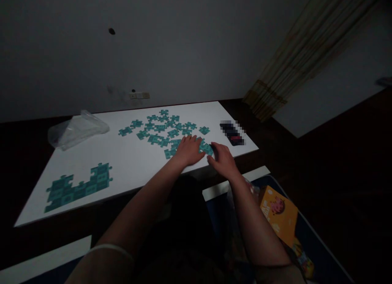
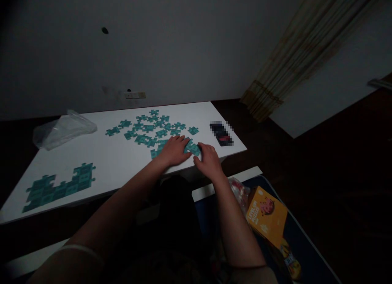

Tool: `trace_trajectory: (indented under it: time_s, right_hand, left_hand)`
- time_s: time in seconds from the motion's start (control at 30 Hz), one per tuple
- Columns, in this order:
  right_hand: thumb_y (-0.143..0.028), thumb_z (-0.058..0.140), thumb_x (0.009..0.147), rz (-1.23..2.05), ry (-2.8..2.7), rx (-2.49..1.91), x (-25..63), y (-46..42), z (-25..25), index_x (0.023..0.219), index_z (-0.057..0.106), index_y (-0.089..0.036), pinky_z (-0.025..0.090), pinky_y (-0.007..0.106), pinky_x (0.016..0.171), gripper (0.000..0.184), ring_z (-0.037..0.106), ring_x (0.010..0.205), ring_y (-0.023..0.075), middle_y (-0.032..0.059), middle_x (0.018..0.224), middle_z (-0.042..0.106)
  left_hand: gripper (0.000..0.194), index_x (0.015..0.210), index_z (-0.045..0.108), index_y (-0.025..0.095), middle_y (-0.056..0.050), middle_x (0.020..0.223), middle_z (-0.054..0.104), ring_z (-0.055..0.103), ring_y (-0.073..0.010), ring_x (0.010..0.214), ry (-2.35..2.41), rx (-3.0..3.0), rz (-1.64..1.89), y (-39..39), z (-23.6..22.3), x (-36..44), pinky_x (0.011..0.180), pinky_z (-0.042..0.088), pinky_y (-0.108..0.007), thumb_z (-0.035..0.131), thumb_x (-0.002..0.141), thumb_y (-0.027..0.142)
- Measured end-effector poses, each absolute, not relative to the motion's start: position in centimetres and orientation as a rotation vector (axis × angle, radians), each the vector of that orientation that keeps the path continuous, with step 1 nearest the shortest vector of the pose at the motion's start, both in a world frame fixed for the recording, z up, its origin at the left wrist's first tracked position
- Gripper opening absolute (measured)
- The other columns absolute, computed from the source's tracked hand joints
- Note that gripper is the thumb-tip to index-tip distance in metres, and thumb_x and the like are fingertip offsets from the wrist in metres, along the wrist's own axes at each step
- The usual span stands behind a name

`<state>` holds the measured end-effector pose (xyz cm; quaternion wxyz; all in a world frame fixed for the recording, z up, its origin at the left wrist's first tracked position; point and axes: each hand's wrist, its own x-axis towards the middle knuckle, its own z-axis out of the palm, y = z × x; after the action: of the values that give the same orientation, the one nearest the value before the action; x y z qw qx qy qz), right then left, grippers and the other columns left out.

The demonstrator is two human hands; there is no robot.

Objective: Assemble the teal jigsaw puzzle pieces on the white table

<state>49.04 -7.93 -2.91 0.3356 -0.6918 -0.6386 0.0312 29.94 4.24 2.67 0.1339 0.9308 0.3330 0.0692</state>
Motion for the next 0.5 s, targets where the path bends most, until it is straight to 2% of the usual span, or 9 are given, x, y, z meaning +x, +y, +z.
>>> trace_trajectory:
  time_s: [0.1, 0.17, 0.23, 0.33, 0.5]
  right_hand:
    - [-0.046, 0.074, 0.100, 0.112, -1.667, -1.826, 49.1, -7.5, -2.9, 0.157, 0.071, -0.021, 0.055, 0.071, 0.129, 0.062, 0.069, 0.147, 0.0461, 0.0216, 0.153, 0.079]
    - [-0.042, 0.073, 0.100, 0.140, -1.637, -1.832, 49.2, -7.2, -2.9, 0.151, 0.073, -0.023, 0.056, 0.071, 0.128, 0.054, 0.070, 0.143, 0.0453, 0.0202, 0.148, 0.081]
    - [-0.038, 0.074, 0.097, 0.177, -1.595, -1.829, 49.4, -7.0, -3.0, 0.147, 0.074, -0.024, 0.056, 0.071, 0.128, 0.052, 0.071, 0.141, 0.0446, 0.0191, 0.145, 0.082]
    - [-0.034, 0.077, 0.091, 0.234, -1.529, -1.795, 49.7, -7.0, -2.9, 0.148, 0.072, -0.023, 0.057, 0.070, 0.128, 0.058, 0.071, 0.142, 0.0436, 0.0190, 0.146, 0.080]
    - [-0.026, 0.078, 0.085, 0.284, -1.457, -1.731, 50.0, -7.4, -2.3, 0.156, 0.070, -0.024, 0.065, 0.062, 0.121, 0.071, 0.076, 0.131, 0.0381, 0.0178, 0.145, 0.077]
  left_hand:
    - [0.052, 0.162, 0.073, 0.019, -0.019, 0.174, 0.069, 0.063, -0.0390, 0.161, 0.845, 2.741, 0.157, 5.5, 3.0, 30.2, 0.142, 0.041, -0.059, 0.070, 0.114, 0.040]
    - [0.048, 0.159, 0.075, 0.021, -0.018, 0.164, 0.076, 0.068, -0.0370, 0.153, 0.821, 2.748, 0.167, 6.2, 3.2, 30.0, 0.138, 0.045, -0.056, 0.071, 0.113, 0.035]
    - [0.053, 0.162, 0.073, 0.019, -0.020, 0.158, 0.079, 0.070, -0.0372, 0.149, 0.846, 2.732, 0.170, 6.8, 3.2, 29.9, 0.135, 0.049, -0.055, 0.074, 0.110, 0.031]
    - [0.064, 0.167, 0.069, 0.017, -0.023, 0.159, 0.077, 0.070, -0.0394, 0.150, 0.878, 2.652, 0.196, 7.6, 2.8, 30.1, 0.131, 0.052, -0.054, 0.079, 0.105, 0.028]
    - [0.069, 0.156, 0.078, 0.020, -0.022, 0.151, 0.078, 0.068, -0.0452, 0.150, 0.836, 2.454, 0.403, 8.3, 1.7, 30.8, 0.132, 0.052, -0.055, 0.089, 0.088, 0.021]
